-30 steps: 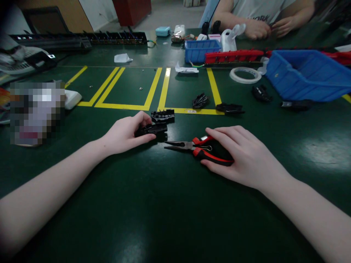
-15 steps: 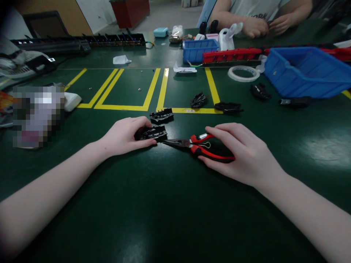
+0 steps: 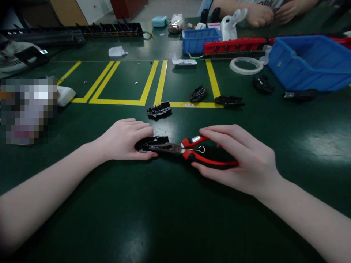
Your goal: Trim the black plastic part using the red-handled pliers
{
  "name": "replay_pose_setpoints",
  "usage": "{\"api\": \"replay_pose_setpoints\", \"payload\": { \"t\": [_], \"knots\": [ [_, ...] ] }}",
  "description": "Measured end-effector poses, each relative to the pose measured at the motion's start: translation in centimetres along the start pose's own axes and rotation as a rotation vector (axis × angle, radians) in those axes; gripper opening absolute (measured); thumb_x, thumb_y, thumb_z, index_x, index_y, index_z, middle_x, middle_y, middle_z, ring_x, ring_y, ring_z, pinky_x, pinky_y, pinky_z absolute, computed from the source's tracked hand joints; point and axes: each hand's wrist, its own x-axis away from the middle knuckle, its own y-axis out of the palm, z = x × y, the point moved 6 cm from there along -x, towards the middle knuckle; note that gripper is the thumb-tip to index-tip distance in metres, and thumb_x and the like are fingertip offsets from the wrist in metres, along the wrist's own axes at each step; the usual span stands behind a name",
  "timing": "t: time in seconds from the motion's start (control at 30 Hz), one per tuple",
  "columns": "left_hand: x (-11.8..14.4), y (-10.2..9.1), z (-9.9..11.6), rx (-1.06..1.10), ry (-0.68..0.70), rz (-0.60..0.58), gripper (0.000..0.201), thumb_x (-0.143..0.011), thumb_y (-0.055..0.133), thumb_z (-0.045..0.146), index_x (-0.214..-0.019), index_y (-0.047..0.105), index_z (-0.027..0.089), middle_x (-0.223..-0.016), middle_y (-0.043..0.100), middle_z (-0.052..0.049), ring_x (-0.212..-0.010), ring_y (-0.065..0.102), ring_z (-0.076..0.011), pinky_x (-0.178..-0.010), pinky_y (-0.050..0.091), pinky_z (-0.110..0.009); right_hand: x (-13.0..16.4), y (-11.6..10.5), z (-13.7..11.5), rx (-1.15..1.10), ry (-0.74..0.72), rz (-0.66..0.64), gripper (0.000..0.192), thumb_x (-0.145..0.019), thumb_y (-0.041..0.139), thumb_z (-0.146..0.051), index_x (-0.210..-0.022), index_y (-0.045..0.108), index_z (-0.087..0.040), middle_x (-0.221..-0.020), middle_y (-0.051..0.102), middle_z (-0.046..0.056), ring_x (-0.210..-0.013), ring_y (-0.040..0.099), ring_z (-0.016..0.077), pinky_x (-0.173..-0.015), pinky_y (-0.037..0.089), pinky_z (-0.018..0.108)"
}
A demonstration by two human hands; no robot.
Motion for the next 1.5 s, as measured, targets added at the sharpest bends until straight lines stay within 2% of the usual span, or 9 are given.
{"api": "replay_pose_setpoints", "payload": {
  "t": [0.2,0.37,0.53,0.6,0.7,0.8,0.97,1.13,1.5],
  "knots": [
    [0.0,0.0,0.4,-0.016,0.026,-0.008,0.04,-0.087,0.047,0.057,-0.09,0.055,0.018,-0.084,0.063,-0.004,-0.072,0.059,-0.0179,-0.064,0.038,-0.028,-0.3,-0.3,-0.2,0.021,0.008,-0.063,0.057,-0.078,0.062,-0.047,-0.132,0.043,-0.043,-0.118,0.062,0.001,-0.089,0.066,0.0301,-0.066,0.055,0.045],
    [0.0,-0.1,0.8,-0.044,0.057,0.006,0.038,-0.087,0.048,0.055,-0.091,0.056,0.018,-0.083,0.063,-0.004,-0.071,0.058,-0.0173,-0.064,0.037,-0.028,-1.0,-1.3,-0.9,0.046,-0.013,-0.054,0.045,-0.08,0.06,-0.049,-0.121,0.054,-0.029,-0.111,0.063,0.005,-0.09,0.065,0.0248,-0.078,0.054,0.038],
    [0.0,0.0,1.1,-0.054,0.103,-0.001,0.04,-0.087,0.048,0.057,-0.09,0.056,0.018,-0.082,0.063,-0.003,-0.069,0.057,-0.0161,-0.063,0.036,-0.027,-1.0,-1.4,-1.0,0.046,-0.135,-0.085,0.048,-0.082,0.057,-0.049,-0.124,0.053,-0.026,-0.107,0.062,0.005,-0.086,0.064,0.0208,-0.071,0.053,0.031],
    [0.0,0.1,1.3,-0.067,0.12,-0.003,0.04,-0.087,0.047,0.057,-0.089,0.056,0.018,-0.081,0.063,-0.003,-0.066,0.056,-0.0155,-0.062,0.036,-0.027,-1.0,-1.2,-0.8,0.044,-0.152,-0.103,0.05,-0.084,0.055,-0.048,-0.127,0.05,-0.023,-0.106,0.06,0.006,-0.084,0.063,0.0193,-0.069,0.053,0.03],
    [0.0,0.0,1.4,-0.072,0.147,-0.002,0.041,-0.088,0.046,0.057,-0.089,0.055,0.017,-0.079,0.062,-0.002,-0.064,0.055,-0.0151,-0.06,0.035,-0.028,-1.1,-0.9,-0.9,0.024,-0.159,-0.13,0.044,-0.085,0.054,-0.045,-0.12,0.052,-0.019,-0.103,0.059,0.007,-0.081,0.062,0.0175,-0.068,0.053,0.028],
    [0.1,0.0,1.5,-0.055,0.174,0.0,0.042,-0.088,0.045,0.058,-0.089,0.055,0.017,-0.078,0.061,-0.002,-0.063,0.054,-0.0151,-0.06,0.035,-0.028,-1.1,-0.6,-0.9,-0.008,-0.171,-0.14,0.04,-0.083,0.056,-0.046,-0.113,0.053,-0.019,-0.101,0.062,0.007,-0.08,0.063,0.0193,-0.066,0.053,0.031],
    [0.1,-0.1,2.1,0.036,0.219,-0.01,0.042,-0.09,0.041,0.057,-0.087,0.055,0.017,-0.075,0.06,-0.002,-0.065,0.054,-0.0156,-0.061,0.035,-0.028,-0.7,0.4,0.1,-0.094,-0.119,-0.167,0.041,-0.081,0.057,-0.046,-0.116,0.05,-0.026,-0.102,0.064,0.005,-0.085,0.065,0.0251,-0.067,0.054,0.038],
    [0.1,0.0,2.5,0.089,0.241,-0.031,0.038,-0.086,0.047,0.054,-0.085,0.055,0.017,-0.076,0.059,-0.001,-0.066,0.054,-0.016,-0.062,0.035,-0.028,-0.3,1.3,0.4,-0.188,-0.182,-0.165,0.05,-0.075,0.066,-0.041,-0.12,0.049,-0.027,-0.1,0.064,0.006,-0.083,0.065,0.0263,-0.063,0.054,0.039],
    [0.2,0.0,2.5,0.087,0.219,-0.047,0.038,-0.086,0.047,0.055,-0.087,0.056,0.018,-0.079,0.059,-0.002,-0.067,0.054,-0.0158,-0.063,0.036,-0.029,-0.1,1.4,0.7,-0.251,-0.181,-0.144,0.06,-0.07,0.07,-0.038,-0.126,0.05,-0.027,-0.104,0.063,0.008,-0.087,0.064,0.0288,-0.066,0.055,0.041]
  ]
}}
